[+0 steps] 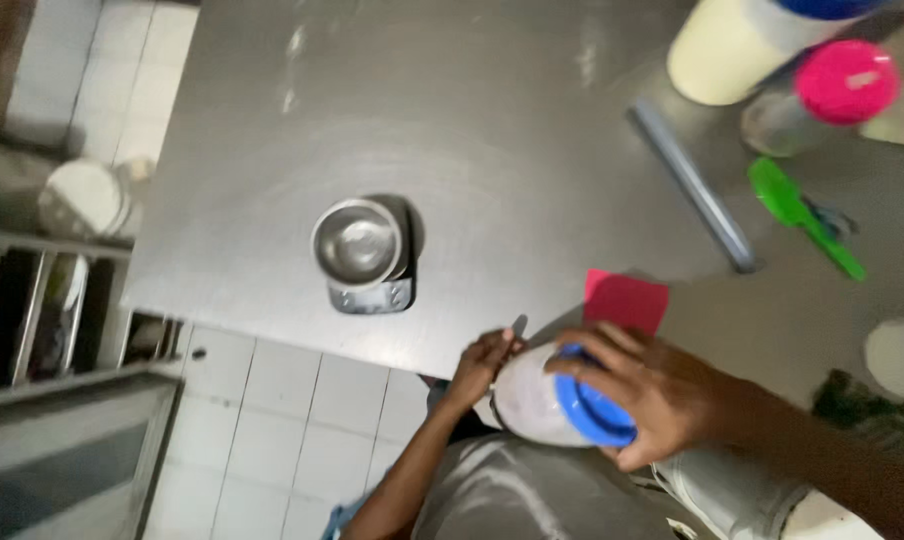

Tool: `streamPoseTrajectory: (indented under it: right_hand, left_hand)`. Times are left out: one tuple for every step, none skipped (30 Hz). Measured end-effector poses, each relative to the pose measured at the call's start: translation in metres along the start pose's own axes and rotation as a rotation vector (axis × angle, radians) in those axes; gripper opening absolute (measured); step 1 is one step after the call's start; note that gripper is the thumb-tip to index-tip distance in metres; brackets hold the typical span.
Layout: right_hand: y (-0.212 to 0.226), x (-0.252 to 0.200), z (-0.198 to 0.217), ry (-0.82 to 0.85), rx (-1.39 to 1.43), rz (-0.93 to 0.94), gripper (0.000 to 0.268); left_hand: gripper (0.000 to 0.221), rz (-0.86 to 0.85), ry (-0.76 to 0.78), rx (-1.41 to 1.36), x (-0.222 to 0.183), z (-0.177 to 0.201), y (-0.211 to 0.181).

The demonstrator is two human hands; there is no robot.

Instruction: The person places several bread loaf tins onto a large metal tray and puts the tray into a proofer, then uses a scraper to clean a metal table before using a digital scale and a spoon to weigh out a white powdered ingredient from a large container into a small bowl.

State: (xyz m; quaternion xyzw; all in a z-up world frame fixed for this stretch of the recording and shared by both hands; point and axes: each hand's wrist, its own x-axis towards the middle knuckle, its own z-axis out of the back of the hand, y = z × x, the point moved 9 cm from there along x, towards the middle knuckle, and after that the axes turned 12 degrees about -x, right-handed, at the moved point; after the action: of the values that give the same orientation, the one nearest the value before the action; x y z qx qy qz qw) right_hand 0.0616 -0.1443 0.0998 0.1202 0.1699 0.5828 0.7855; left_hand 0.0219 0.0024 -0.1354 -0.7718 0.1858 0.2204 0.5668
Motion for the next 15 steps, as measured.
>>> streamPoseTrajectory:
  right_hand:
    - [0.003,-0.002,0.000,0.028,0.022,0.049,0.113]
    - [-0.013,-0.002,0.002,0.027,-0.119,-0.081,0.114]
    - [-0.031,-0.003,0.007,0.020,-0.261,-0.209,0.116]
    - [-0.033,0.010,0.005,0.028,-0.250,-0.184,0.116]
    - [-0.043,0.021,0.005,0.039,-0.295,-0.250,0.110]
    - [-0.054,0.028,0.005,0.046,-0.347,-0.329,0.106]
    - [-0.055,0.039,0.001,0.051,-0.343,-0.317,0.106]
    - [-0.060,0.049,-0.004,0.101,-0.357,-0.308,0.106]
    - [-0.065,0.059,-0.009,0.151,-0.370,-0.298,0.106]
    - [-0.065,0.064,-0.004,0.153,-0.372,-0.306,0.106]
    - [-0.059,0.071,-0.002,0.168,-0.370,-0.232,0.101]
    - [-0.052,0.078,-0.002,0.189,-0.365,-0.144,0.096]
    - [-0.050,0.078,0.002,0.197,-0.364,-0.138,0.096]
    - [-0.044,0.080,0.008,0.192,-0.359,-0.060,0.092]
    - [-0.038,0.080,0.013,0.187,-0.354,0.018,0.088]
  left_hand:
    - [0.049,0.014,-0.051,-0.029,-0.014,0.013,-0.009]
    - [0.037,-0.032,-0.215,-0.045,-0.023,0.039,-0.026]
    - [0.035,-0.075,-0.379,-0.058,-0.033,0.064,-0.042]
    - [0.035,-0.066,-0.404,-0.065,-0.033,0.087,-0.041]
    - [0.034,-0.100,-0.519,0.106,-0.037,0.115,-0.046]
    - [0.035,-0.134,-0.617,0.281,-0.037,0.138,-0.053]
    - [0.035,-0.127,-0.628,0.277,-0.043,0.143,-0.051]
    - [0.043,-0.080,-0.646,0.335,-0.039,0.149,-0.056]
    - [0.051,-0.033,-0.666,0.394,-0.035,0.154,-0.061]
    - [0.051,-0.034,-0.658,0.393,-0.027,0.160,-0.061]
    - [0.052,-0.021,-0.686,0.372,-0.020,0.169,-0.059]
    - [0.053,0.000,-0.726,0.343,-0.019,0.178,-0.053]
    - [0.053,0.007,-0.730,0.337,-0.028,0.170,-0.061]
    - [0.047,0.026,-0.723,0.308,-0.030,0.162,-0.072]
    - [0.040,0.044,-0.716,0.279,-0.033,0.153,-0.083]
